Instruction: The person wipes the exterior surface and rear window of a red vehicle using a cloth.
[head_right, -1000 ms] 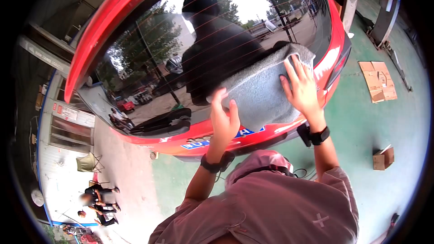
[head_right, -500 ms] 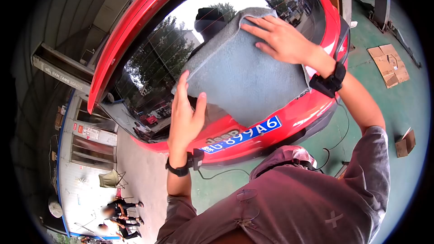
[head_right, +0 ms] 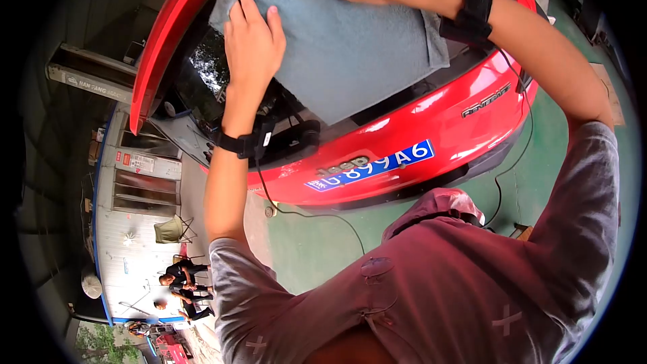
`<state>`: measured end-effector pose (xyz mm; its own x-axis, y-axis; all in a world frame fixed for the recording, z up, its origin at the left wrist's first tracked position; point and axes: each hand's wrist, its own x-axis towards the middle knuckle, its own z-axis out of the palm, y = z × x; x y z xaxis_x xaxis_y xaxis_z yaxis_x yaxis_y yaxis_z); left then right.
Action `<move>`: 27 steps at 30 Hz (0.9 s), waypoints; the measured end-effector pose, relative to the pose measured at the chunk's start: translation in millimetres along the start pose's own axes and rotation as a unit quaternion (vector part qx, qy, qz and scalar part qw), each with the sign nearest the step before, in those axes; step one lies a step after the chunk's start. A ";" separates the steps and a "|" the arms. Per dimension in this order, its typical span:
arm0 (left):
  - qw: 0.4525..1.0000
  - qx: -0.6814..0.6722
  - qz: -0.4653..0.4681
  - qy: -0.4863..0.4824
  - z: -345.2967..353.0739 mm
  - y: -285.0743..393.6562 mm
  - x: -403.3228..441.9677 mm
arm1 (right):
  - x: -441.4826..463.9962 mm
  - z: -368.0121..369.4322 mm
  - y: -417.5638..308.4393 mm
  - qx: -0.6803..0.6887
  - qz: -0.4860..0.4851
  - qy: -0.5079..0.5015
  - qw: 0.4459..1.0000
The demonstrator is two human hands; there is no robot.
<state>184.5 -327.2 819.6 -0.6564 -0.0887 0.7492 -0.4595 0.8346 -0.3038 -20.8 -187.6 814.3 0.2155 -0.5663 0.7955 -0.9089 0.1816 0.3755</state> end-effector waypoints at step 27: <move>0.939 -0.024 0.299 -0.170 75.6 99.6 -103.9 | -223.1 62.4 -29.8 0.066 -0.017 -0.130 0.989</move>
<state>161.7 -275.9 667.0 -0.9451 0.2427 0.2189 0.0751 0.8130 -0.5774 -64.1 -116.8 596.0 0.1624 -0.7612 0.6279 -0.9450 0.0631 0.3208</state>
